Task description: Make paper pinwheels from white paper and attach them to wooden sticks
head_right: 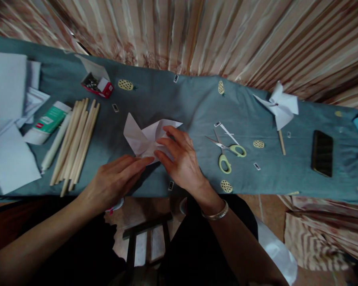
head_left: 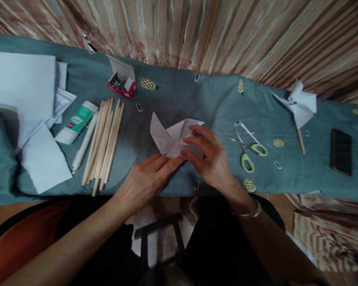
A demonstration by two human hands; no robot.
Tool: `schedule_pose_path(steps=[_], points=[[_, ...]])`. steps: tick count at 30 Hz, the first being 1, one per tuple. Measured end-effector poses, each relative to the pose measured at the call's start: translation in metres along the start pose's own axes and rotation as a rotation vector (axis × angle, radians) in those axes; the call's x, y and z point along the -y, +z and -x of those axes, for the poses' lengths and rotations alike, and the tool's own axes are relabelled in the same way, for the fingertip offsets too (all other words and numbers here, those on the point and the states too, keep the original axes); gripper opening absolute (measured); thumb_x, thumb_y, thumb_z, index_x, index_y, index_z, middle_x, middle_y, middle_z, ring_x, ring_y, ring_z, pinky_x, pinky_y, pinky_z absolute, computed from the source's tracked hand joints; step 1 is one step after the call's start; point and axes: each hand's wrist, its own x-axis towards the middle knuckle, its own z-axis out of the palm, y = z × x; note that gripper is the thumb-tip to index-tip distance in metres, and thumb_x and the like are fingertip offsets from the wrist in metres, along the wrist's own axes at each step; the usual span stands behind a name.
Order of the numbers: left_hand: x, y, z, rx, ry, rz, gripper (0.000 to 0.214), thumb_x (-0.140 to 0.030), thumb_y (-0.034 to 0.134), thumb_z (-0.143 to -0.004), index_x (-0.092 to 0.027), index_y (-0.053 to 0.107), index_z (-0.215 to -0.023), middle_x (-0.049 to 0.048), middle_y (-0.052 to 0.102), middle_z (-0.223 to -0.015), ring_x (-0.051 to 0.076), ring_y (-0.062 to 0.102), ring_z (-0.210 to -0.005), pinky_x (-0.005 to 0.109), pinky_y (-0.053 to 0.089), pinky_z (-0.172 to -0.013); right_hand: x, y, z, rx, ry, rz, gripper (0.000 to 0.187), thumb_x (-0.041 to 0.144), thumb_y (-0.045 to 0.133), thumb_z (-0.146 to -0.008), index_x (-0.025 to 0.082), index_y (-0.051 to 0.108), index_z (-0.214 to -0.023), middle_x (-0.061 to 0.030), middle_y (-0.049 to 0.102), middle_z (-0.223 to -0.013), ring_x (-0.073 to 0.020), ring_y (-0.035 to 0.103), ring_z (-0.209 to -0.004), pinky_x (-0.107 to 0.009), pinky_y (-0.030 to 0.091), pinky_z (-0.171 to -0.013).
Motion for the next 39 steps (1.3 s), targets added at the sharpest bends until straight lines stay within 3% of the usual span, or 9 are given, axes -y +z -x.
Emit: schedule_pose_path(steps=[3,8,20,32,39], points=[[0.0001,-0.0018,0.0001,0.007,0.044,0.003,0.030,-0.012,0.048,-0.094,-0.014,0.055,-0.122,0.0086,0.068,-0.101,0.020,0.065,-0.087,0.032,0.058,-0.074,0.0012,0.0004,-0.0006,0.012,0.012,0.008,0.026,0.023,0.061,-0.089,0.035,0.064,-0.111,-0.0037,0.057,-0.131,-0.0268,0.055,-0.119,-0.049,0.048,-0.103],[-0.0001,0.0010,-0.0003,-0.029,-0.006,0.093,0.025,-0.015,0.048,-0.095,-0.015,0.061,-0.117,0.0084,0.068,-0.098,0.018,0.064,-0.085,0.031,0.057,-0.074,0.0002,0.0009,0.0016,0.025,-0.009,0.033,0.014,0.022,0.058,-0.091,0.031,0.066,-0.099,-0.0032,0.053,-0.134,-0.0241,0.052,-0.121,-0.048,0.047,-0.103],[0.0023,0.0041,-0.0027,-0.031,-0.093,0.238,0.024,-0.016,0.051,-0.094,-0.016,0.066,-0.113,0.0065,0.068,-0.095,0.017,0.064,-0.089,0.029,0.056,-0.079,0.0006,0.0016,0.0081,0.053,-0.042,0.138,0.014,0.025,0.057,-0.092,0.032,0.068,-0.096,-0.0012,0.051,-0.138,-0.0292,0.051,-0.124,-0.051,0.044,-0.103],[0.0031,0.0024,-0.0057,-0.008,-0.131,0.290,0.024,-0.017,0.051,-0.094,-0.017,0.068,-0.111,0.0065,0.069,-0.096,0.017,0.067,-0.089,0.030,0.057,-0.080,0.0016,0.0045,0.0056,0.088,-0.059,0.168,0.022,0.019,0.051,-0.092,0.028,0.067,-0.105,-0.0048,0.046,-0.144,-0.0320,0.046,-0.131,-0.052,0.040,-0.106],[0.0038,0.0038,-0.0053,-0.014,-0.134,0.284,0.025,-0.016,0.052,-0.093,-0.019,0.069,-0.111,0.0061,0.070,-0.095,0.017,0.067,-0.088,0.029,0.058,-0.079,0.0005,0.0079,0.0030,0.117,-0.057,0.169,0.036,0.008,0.048,-0.088,0.031,0.066,-0.109,-0.0017,0.042,-0.147,-0.0316,0.041,-0.135,-0.053,0.037,-0.108]])
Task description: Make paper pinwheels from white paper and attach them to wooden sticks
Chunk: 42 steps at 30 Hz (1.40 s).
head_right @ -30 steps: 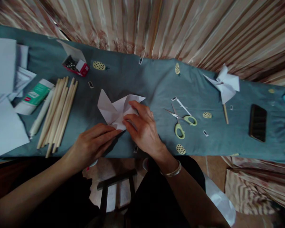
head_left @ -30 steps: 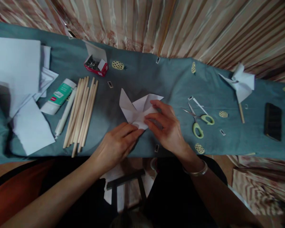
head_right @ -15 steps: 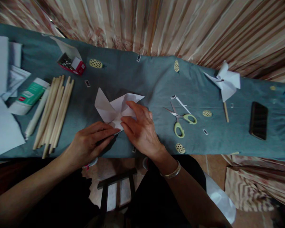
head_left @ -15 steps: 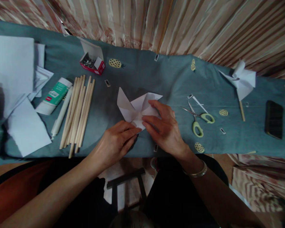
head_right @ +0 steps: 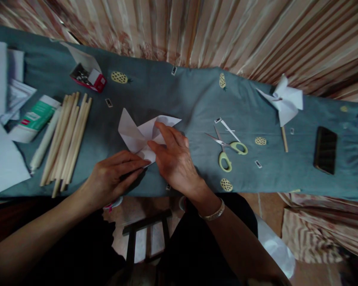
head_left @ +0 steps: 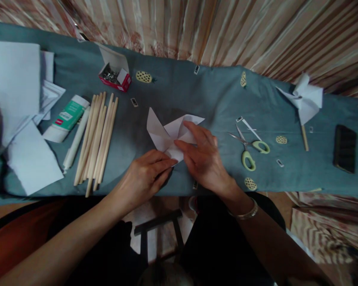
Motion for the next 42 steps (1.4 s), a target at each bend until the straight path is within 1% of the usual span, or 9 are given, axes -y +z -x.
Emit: schedule_pose_path(steps=[3,8,15,21,25,28,33,37,42], points=[[0.000,0.000,0.000,0.007,-0.004,-0.006,0.026,-0.017,0.052,-0.093,-0.020,0.069,-0.113,0.0060,0.070,-0.095,0.017,0.067,-0.089,0.030,0.058,-0.079,0.001,0.000,-0.001,0.010,0.014,0.005,0.040,0.007,0.049,-0.086,0.035,0.066,-0.110,0.0016,0.045,-0.146,-0.0303,0.041,-0.136,-0.051,0.038,-0.109],[0.000,0.001,0.000,-0.015,0.022,-0.018,0.024,-0.015,0.053,-0.092,-0.016,0.069,-0.111,0.0063,0.069,-0.095,0.016,0.066,-0.088,0.029,0.057,-0.079,0.002,-0.002,-0.001,0.004,-0.014,0.034,0.038,0.006,0.050,-0.085,0.031,0.067,-0.108,-0.0026,0.047,-0.146,-0.0318,0.043,-0.135,-0.051,0.040,-0.108],[0.000,0.001,0.001,-0.017,0.014,-0.022,0.023,-0.015,0.054,-0.092,-0.017,0.069,-0.109,0.0065,0.069,-0.095,0.017,0.066,-0.088,0.029,0.057,-0.079,0.000,0.000,-0.001,-0.002,-0.027,0.064,0.045,0.009,0.051,-0.087,0.042,0.062,-0.116,0.0035,0.052,-0.141,-0.0273,0.043,-0.135,-0.051,0.042,-0.107],[-0.001,0.000,0.001,-0.001,0.006,-0.032,0.023,-0.015,0.052,-0.093,-0.018,0.068,-0.109,0.0058,0.069,-0.096,0.016,0.066,-0.090,0.029,0.057,-0.080,0.000,0.004,0.002,0.012,-0.055,0.060,0.035,0.011,0.045,-0.092,0.031,0.064,-0.113,-0.0031,0.043,-0.150,-0.0320,0.033,-0.142,-0.053,0.037,-0.108],[-0.004,0.001,0.002,-0.011,0.024,-0.093,0.022,-0.017,0.050,-0.094,-0.015,0.066,-0.109,0.0076,0.066,-0.095,0.017,0.065,-0.086,0.029,0.056,-0.075,-0.001,0.011,0.006,-0.009,-0.050,0.102,0.035,0.012,0.043,-0.093,0.031,0.063,-0.115,-0.0017,0.040,-0.151,-0.0327,0.024,-0.147,-0.054,0.035,-0.108],[-0.007,0.000,-0.001,-0.028,0.095,-0.249,0.021,-0.021,0.051,-0.094,-0.012,0.066,-0.106,0.0112,0.065,-0.095,0.021,0.063,-0.083,0.033,0.055,-0.069,-0.003,0.017,0.007,-0.014,-0.048,0.172,0.035,0.016,0.040,-0.096,0.031,0.062,-0.118,-0.0007,0.039,-0.152,-0.0303,0.022,-0.147,-0.052,0.036,-0.108],[-0.011,-0.001,-0.009,-0.002,0.159,-0.459,0.025,-0.023,0.053,-0.093,-0.013,0.063,-0.114,0.0135,0.069,-0.110,0.028,0.062,-0.098,0.041,0.051,-0.076,-0.004,0.021,0.005,-0.051,-0.067,0.240,0.032,0.019,0.040,-0.097,0.029,0.066,-0.113,-0.0032,0.041,-0.150,-0.0257,0.022,-0.147,-0.049,0.035,-0.109],[-0.009,0.000,-0.014,-0.026,0.167,-0.527,0.023,-0.027,0.055,-0.093,-0.012,0.064,-0.109,0.0109,0.072,-0.106,0.029,0.061,-0.100,0.042,0.047,-0.079,-0.006,0.022,0.004,-0.117,-0.092,0.214,0.031,0.018,0.042,-0.095,0.025,0.069,-0.108,-0.0074,0.042,-0.148,-0.0286,0.025,-0.146,-0.050,0.037,-0.107],[-0.007,0.003,-0.015,-0.019,0.177,-0.585,0.021,-0.027,0.052,-0.095,-0.015,0.063,-0.108,0.0076,0.072,-0.109,0.027,0.060,-0.101,0.041,0.044,-0.083,-0.011,0.020,0.003,-0.090,-0.061,0.132,0.036,0.010,0.046,-0.088,0.025,0.070,-0.110,-0.0056,0.037,-0.151,-0.0317,0.023,-0.146,-0.051,0.035,-0.109]])
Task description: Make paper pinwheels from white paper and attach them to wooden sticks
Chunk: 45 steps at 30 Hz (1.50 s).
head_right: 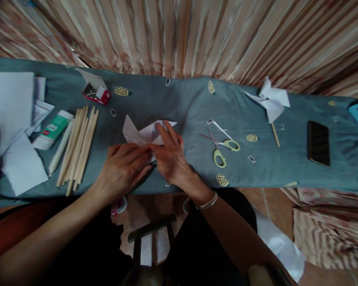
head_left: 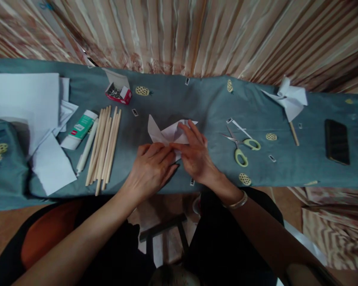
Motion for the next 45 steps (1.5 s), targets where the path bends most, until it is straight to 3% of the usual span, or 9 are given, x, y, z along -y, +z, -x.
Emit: schedule_pose_path(steps=[5,9,15,20,27,33,39,45], points=[[0.000,0.001,-0.001,0.049,-0.010,0.006,0.020,-0.029,0.053,-0.094,-0.015,0.064,-0.104,0.0087,0.072,-0.104,0.027,0.061,-0.099,0.044,0.041,-0.084,-0.009,-0.008,0.000,0.043,0.015,-0.046,0.043,0.009,0.047,-0.084,0.028,0.064,-0.119,0.0012,0.030,-0.156,-0.0293,0.017,-0.149,-0.051,0.033,-0.113],[0.000,0.001,-0.001,0.041,-0.005,-0.005,0.020,-0.030,0.053,-0.094,-0.016,0.064,-0.103,0.0071,0.072,-0.104,0.027,0.060,-0.098,0.043,0.040,-0.085,-0.010,-0.012,0.000,0.079,0.023,0.011,0.043,0.009,0.049,-0.084,0.032,0.064,-0.117,0.0049,0.033,-0.155,-0.0281,0.016,-0.149,-0.053,0.033,-0.113],[0.000,-0.001,-0.001,0.054,-0.013,-0.012,0.020,-0.029,0.052,-0.094,-0.017,0.066,-0.104,0.0073,0.072,-0.103,0.026,0.060,-0.099,0.043,0.040,-0.085,-0.005,-0.010,0.000,-0.018,-0.045,0.042,0.039,0.006,0.046,-0.082,0.024,0.066,-0.110,-0.0050,0.039,-0.150,-0.0263,0.022,-0.147,-0.050,0.035,-0.110],[-0.001,-0.001,-0.002,0.079,-0.016,-0.004,0.022,-0.028,0.051,-0.095,-0.015,0.066,-0.105,0.0087,0.072,-0.104,0.027,0.060,-0.100,0.044,0.042,-0.086,-0.005,-0.013,0.001,0.004,-0.029,0.056,0.038,0.009,0.045,-0.086,0.030,0.065,-0.112,0.0001,0.038,-0.151,-0.0244,0.021,-0.148,-0.049,0.034,-0.112],[-0.001,0.000,-0.001,0.054,-0.022,0.001,0.021,-0.025,0.053,-0.094,-0.014,0.066,-0.106,0.0084,0.072,-0.105,0.026,0.061,-0.099,0.044,0.043,-0.087,0.008,-0.008,0.000,0.059,-0.056,0.171,0.033,0.012,0.045,-0.091,0.026,0.064,-0.114,-0.0054,0.041,-0.151,-0.0270,0.024,-0.147,-0.051,0.034,-0.110],[-0.001,-0.001,0.001,0.042,-0.025,0.022,0.021,-0.025,0.052,-0.094,-0.017,0.066,-0.106,0.0078,0.073,-0.104,0.027,0.060,-0.103,0.045,0.042,-0.088,0.015,-0.004,-0.005,0.088,-0.006,0.160,0.026,0.015,0.045,-0.092,0.026,0.064,-0.106,-0.0046,0.041,-0.151,-0.0269,0.021,-0.148,-0.052,0.032,-0.112],[0.000,0.001,0.003,0.047,-0.041,0.019,0.020,-0.028,0.052,-0.094,-0.020,0.066,-0.106,0.0084,0.071,-0.109,0.029,0.058,-0.107,0.046,0.041,-0.090,0.012,-0.004,-0.005,0.102,0.036,0.070,0.036,0.017,0.041,-0.094,0.033,0.060,-0.120,0.0016,0.039,-0.152,-0.0267,0.016,-0.150,-0.053,0.028,-0.115],[0.002,0.001,0.000,0.052,-0.024,-0.026,0.020,-0.030,0.053,-0.094,-0.018,0.067,-0.102,0.0076,0.071,-0.104,0.029,0.058,-0.105,0.046,0.040,-0.089,0.000,-0.008,0.001,0.076,0.023,0.042,0.040,0.010,0.045,-0.087,0.027,0.062,-0.119,-0.0006,0.031,-0.156,-0.0283,0.014,-0.149,-0.051,0.031,-0.113]])
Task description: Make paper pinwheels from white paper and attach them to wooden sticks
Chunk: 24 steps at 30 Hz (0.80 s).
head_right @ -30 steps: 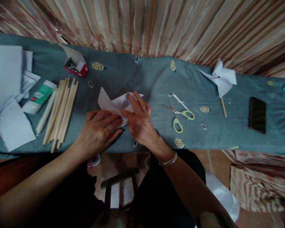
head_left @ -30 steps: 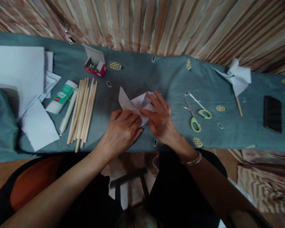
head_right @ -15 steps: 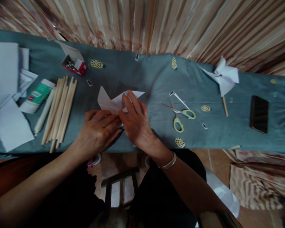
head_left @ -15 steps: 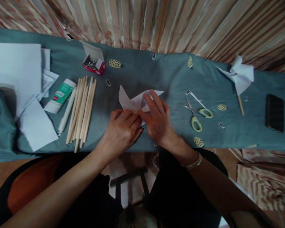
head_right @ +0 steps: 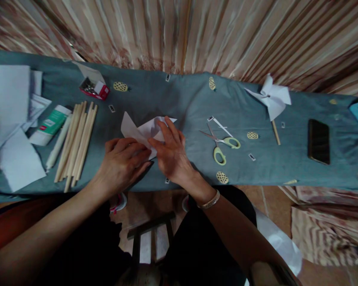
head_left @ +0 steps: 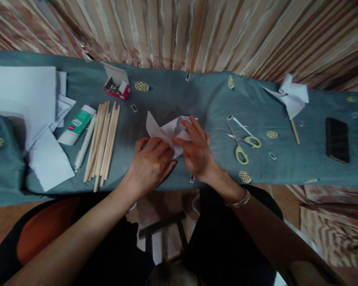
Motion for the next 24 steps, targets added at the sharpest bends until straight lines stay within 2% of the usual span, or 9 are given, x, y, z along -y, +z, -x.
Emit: schedule_pose_path(steps=[4,10,18,24], points=[[0.000,0.000,-0.001,-0.001,0.001,0.009,0.021,-0.029,0.054,-0.093,-0.017,0.067,-0.103,0.0080,0.071,-0.104,0.029,0.058,-0.104,0.047,0.042,-0.088,0.002,0.002,0.001,-0.001,-0.014,0.007,0.044,0.011,0.043,-0.089,0.029,0.059,-0.126,-0.0016,0.031,-0.156,-0.0278,0.015,-0.149,-0.052,0.029,-0.113],[0.000,0.000,-0.001,-0.024,0.006,0.021,0.020,-0.028,0.056,-0.092,-0.016,0.068,-0.102,0.0076,0.072,-0.103,0.029,0.059,-0.104,0.048,0.043,-0.089,0.011,0.009,-0.001,0.029,-0.006,-0.038,0.048,0.017,0.042,-0.094,0.038,0.050,-0.135,0.0028,0.035,-0.154,-0.0286,0.014,-0.150,-0.055,0.026,-0.115],[0.001,0.000,-0.001,-0.023,0.008,0.024,0.020,-0.029,0.054,-0.093,-0.017,0.068,-0.101,0.0072,0.072,-0.101,0.029,0.059,-0.102,0.047,0.043,-0.088,-0.001,0.005,-0.002,-0.041,-0.035,-0.014,0.035,0.018,0.042,-0.092,0.029,0.066,-0.115,-0.0020,0.038,-0.151,-0.0274,0.019,-0.148,-0.051,0.034,-0.110],[0.000,-0.002,-0.002,-0.017,0.005,0.020,0.020,-0.030,0.055,-0.093,-0.017,0.068,-0.098,0.0077,0.071,-0.099,0.029,0.059,-0.102,0.048,0.043,-0.088,-0.005,-0.004,0.001,-0.026,-0.023,0.025,0.039,0.013,0.042,-0.090,0.033,0.064,-0.116,0.0034,0.035,-0.154,-0.0278,0.018,-0.149,-0.052,0.034,-0.112]])
